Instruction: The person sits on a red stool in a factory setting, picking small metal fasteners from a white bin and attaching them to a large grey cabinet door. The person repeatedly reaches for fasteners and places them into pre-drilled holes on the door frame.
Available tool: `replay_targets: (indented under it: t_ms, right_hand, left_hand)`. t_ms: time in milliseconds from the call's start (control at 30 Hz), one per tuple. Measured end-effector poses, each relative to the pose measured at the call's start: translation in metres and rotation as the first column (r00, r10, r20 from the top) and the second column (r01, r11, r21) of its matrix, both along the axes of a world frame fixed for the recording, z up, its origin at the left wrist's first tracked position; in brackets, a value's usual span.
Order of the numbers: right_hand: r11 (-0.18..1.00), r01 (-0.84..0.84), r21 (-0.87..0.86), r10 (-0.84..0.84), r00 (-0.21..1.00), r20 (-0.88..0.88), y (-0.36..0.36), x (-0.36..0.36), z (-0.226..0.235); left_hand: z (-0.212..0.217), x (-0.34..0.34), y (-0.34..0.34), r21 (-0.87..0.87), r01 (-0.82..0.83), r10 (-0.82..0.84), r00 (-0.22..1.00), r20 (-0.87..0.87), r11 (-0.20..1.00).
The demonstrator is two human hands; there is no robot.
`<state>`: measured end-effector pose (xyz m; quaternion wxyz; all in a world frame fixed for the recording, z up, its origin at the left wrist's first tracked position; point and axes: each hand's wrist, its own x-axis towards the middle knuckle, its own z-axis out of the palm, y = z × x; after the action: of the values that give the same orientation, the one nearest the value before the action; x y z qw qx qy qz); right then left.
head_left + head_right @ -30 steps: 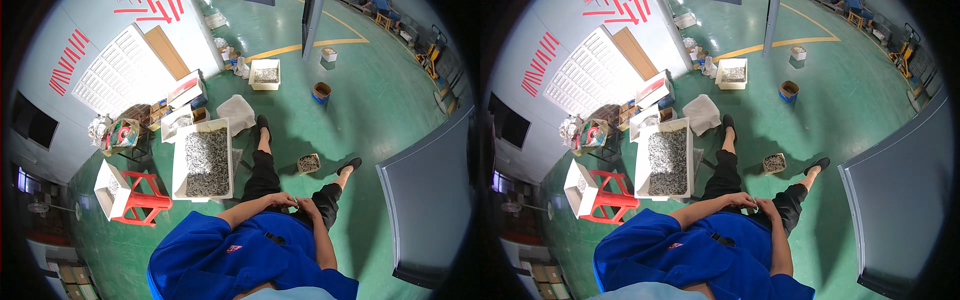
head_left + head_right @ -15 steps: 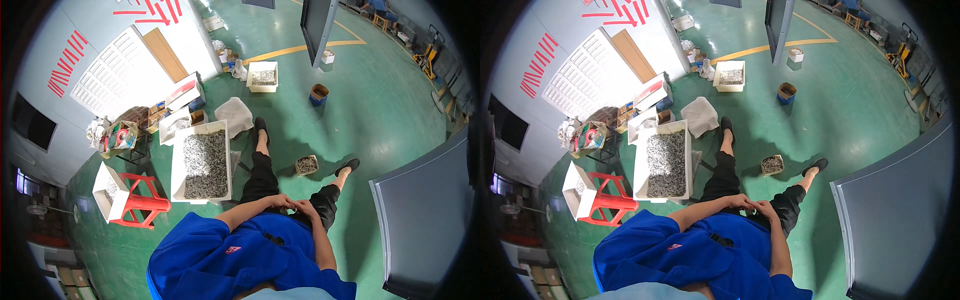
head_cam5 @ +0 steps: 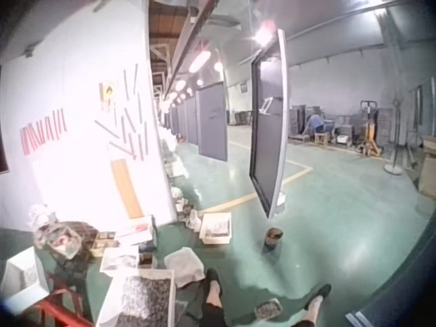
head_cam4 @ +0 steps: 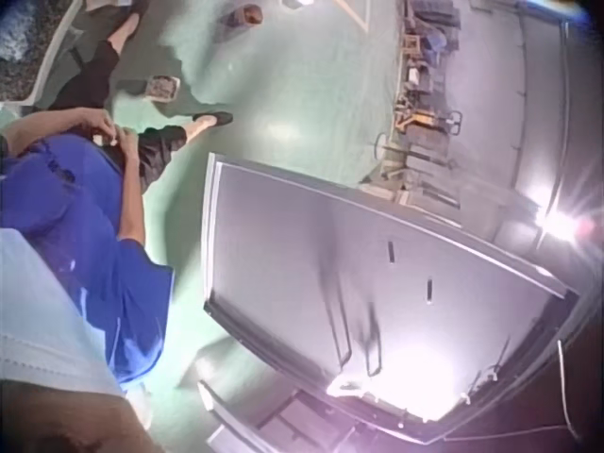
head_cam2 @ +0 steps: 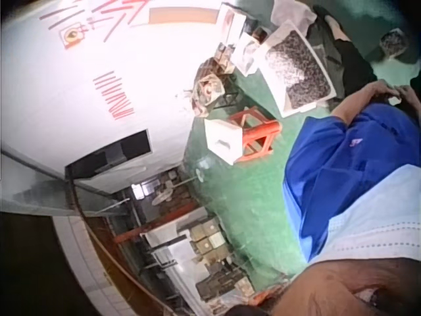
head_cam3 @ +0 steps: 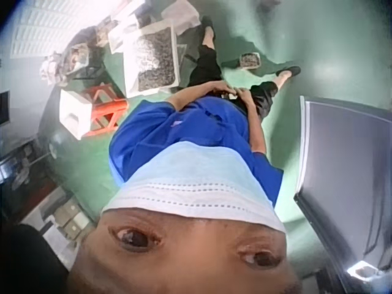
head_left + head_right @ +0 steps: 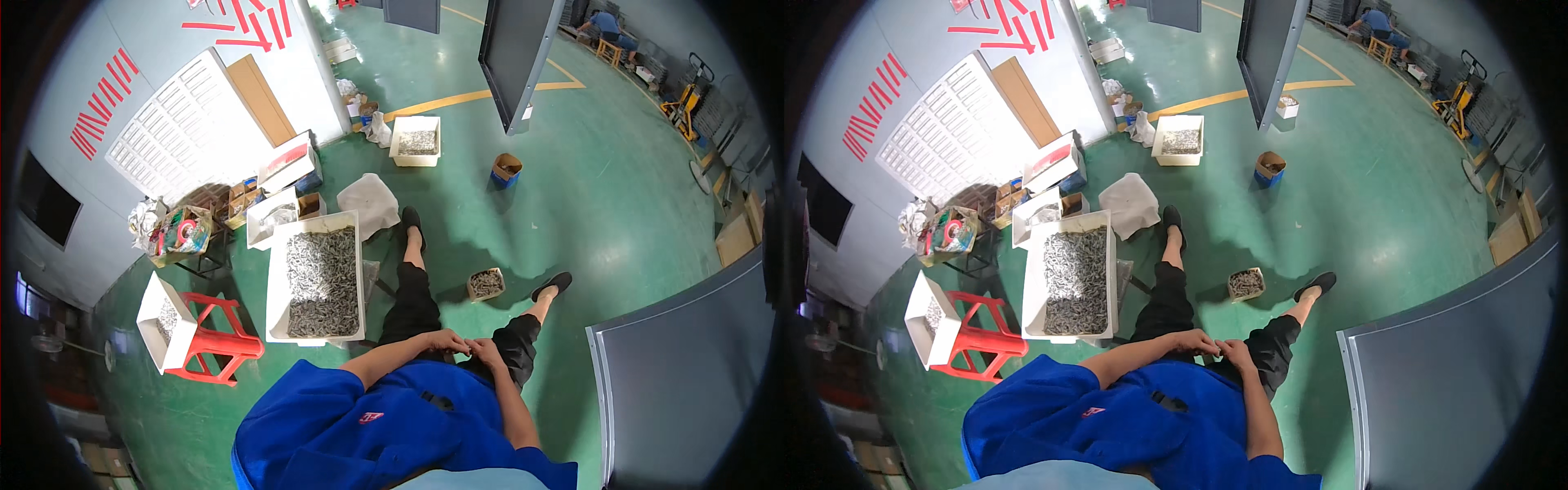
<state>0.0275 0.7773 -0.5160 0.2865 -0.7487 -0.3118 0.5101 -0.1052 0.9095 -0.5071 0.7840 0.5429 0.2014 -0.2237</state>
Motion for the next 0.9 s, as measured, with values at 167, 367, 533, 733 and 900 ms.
replay_targets:
  t_ms: [167, 367, 533, 733, 900]
  right_hand:
    - [0.977, -0.204, -0.053, 0.21, 0.961, 0.179, 0.002, -0.002, -0.005]
    - [0.997, 0.021, 0.073, -0.026, 0.997, 0.066, 0.004, 0.0, -0.014]
    - [0.979, 0.198, 0.05, -0.165, 0.911, -0.379, 0.003, 0.006, -0.016]
    - [0.971, 0.235, 0.055, -0.183, 0.866, -0.465, 0.002, 0.006, -0.005]
    - [0.966, 0.255, 0.05, -0.2, 0.852, -0.485, 0.003, 0.007, 0.002]
  left_hand:
    - [-0.002, 0.003, 0.006, -0.139, -0.066, 0.053, 0.994, -0.093, 0.988]
    - [-0.011, 0.004, 0.004, -0.114, -0.037, 0.024, 0.994, -0.111, 0.993]
    - [-0.021, 0.005, 0.002, -0.086, -0.028, 0.017, 0.991, -0.129, 0.996]
    - [-0.021, 0.005, -0.001, -0.057, -0.053, 0.044, 0.988, -0.15, 0.997]
    - [-0.025, 0.006, 0.002, -0.056, -0.081, 0.07, 0.983, -0.17, 0.995]
